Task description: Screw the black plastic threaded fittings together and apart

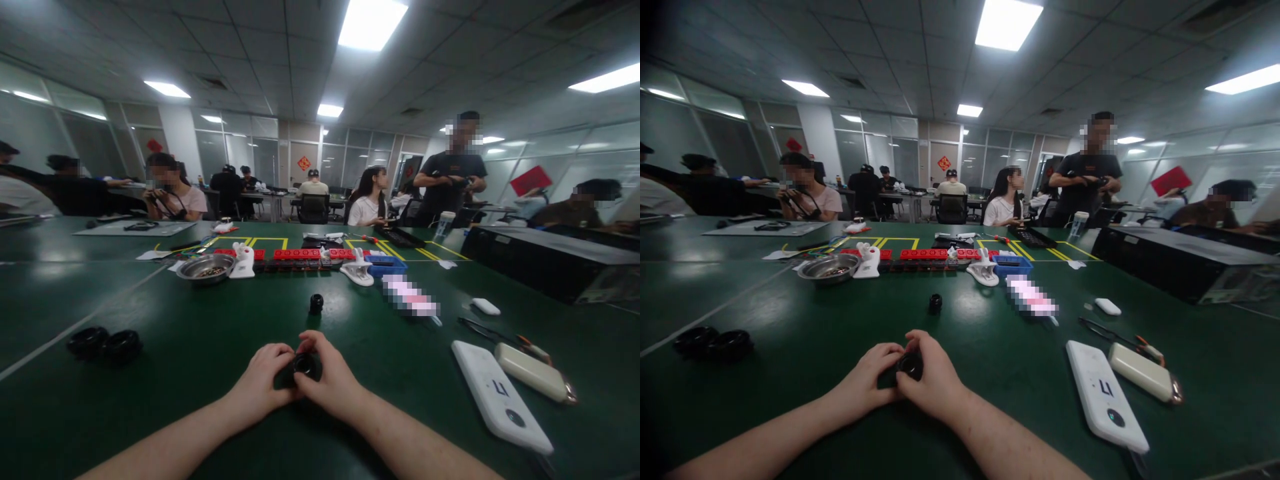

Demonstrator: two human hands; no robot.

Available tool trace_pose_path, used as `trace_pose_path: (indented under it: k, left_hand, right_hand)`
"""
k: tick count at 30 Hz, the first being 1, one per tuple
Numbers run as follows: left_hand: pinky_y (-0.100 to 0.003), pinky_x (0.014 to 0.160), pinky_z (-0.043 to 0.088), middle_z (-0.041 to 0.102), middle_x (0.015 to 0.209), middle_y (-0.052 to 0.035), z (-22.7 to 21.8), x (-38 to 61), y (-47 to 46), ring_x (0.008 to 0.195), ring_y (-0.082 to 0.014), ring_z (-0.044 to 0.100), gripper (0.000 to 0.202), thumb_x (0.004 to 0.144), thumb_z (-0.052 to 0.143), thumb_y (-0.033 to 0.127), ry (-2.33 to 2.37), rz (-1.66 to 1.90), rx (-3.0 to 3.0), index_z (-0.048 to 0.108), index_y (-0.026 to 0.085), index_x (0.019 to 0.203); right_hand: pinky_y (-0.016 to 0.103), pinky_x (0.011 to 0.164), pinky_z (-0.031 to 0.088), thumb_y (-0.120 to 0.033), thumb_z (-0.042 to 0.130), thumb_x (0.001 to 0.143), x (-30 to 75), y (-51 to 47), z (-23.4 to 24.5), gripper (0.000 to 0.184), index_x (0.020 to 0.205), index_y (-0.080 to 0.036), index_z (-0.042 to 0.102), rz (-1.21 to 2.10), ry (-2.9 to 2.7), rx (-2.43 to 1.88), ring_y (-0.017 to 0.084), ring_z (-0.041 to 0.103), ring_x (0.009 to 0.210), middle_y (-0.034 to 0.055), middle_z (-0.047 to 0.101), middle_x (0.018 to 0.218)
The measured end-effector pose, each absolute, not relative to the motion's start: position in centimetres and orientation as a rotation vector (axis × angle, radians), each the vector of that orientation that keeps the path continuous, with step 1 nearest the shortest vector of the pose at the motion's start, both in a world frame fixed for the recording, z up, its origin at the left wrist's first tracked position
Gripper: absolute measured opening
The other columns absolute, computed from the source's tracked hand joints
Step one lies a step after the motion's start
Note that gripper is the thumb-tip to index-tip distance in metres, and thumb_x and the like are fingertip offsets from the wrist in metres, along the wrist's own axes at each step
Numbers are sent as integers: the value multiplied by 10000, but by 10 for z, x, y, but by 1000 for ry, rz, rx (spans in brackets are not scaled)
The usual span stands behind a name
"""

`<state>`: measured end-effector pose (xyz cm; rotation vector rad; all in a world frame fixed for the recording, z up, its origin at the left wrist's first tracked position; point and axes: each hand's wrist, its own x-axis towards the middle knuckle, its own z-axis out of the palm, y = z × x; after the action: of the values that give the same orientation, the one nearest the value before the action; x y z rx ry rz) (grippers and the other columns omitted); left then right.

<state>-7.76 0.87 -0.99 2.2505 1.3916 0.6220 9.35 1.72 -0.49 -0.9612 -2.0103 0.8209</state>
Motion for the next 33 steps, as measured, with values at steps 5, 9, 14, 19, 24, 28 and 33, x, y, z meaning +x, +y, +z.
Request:
trace_pose_path:
  k: [5, 9, 14, 19, 24, 28, 33]
  left_hand:
    - [-382, 901, 356, 513, 1072, -50, -12, -78, 9, 1021, -246, 444, 391, 651, 617, 435, 1377, 646, 2248, 587, 245, 991]
    - [-369, 867, 389, 529, 1041, -48, -11, -75, 8, 989, -242, 470, 351, 650, 615, 400, 1403, 659, 2229, 598, 237, 961]
    - [-345, 862, 400, 536, 1044, -50, -14, -73, 9, 985, -236, 479, 327, 642, 619, 365, 1420, 701, 2232, 599, 225, 937]
    - [-357, 890, 382, 536, 1073, -54, -24, -76, 13, 1012, -247, 471, 364, 636, 629, 372, 1408, 731, 2250, 602, 223, 967]
    - [-365, 908, 373, 541, 1088, -38, -30, -78, 16, 1026, -253, 473, 370, 628, 630, 339, 1419, 732, 2230, 593, 244, 983]
    - [-350, 884, 394, 547, 1065, -40, -23, -76, 12, 1012, -249, 485, 340, 642, 614, 347, 1399, 705, 2236, 597, 233, 962]
    - [-349, 872, 405, 550, 1057, -30, -20, -76, 12, 999, -247, 490, 312, 646, 605, 372, 1387, 696, 2250, 607, 248, 932]
  right_hand:
    - [353, 951, 324, -53, 526, 596, 93, 12, -7, 667, 1212, -196, 315, 755, -1935, -912, 185, 428, 1079, 67, 454, 1158]
    - [376, 882, 377, -195, 659, 571, 90, 10, -9, 612, 1132, -181, 414, 665, -1874, -1073, 223, 469, 993, 71, 496, 1049]
    - [351, 850, 401, -91, 562, 578, 90, 11, -13, 518, 1078, -185, 465, 668, -1920, -1010, 202, 510, 925, 49, 538, 967]
    - [358, 957, 323, -55, 505, 589, 93, 9, -13, 663, 1216, -195, 338, 673, -1863, -907, 203, 429, 1103, 70, 468, 1167]
    - [376, 843, 407, -179, 646, 563, 92, 11, -12, 544, 1073, -166, 459, 546, -1791, -1056, 236, 503, 935, 75, 526, 983]
    - [350, 764, 436, -154, 626, 556, 91, 14, -17, 430, 970, -175, 511, 557, -1832, -1075, 211, 532, 823, 39, 553, 860]
    - [348, 910, 362, -49, 489, 608, 94, 13, -20, 616, 1194, -208, 384, 660, -1868, -889, 192, 487, 1036, 55, 525, 1099]
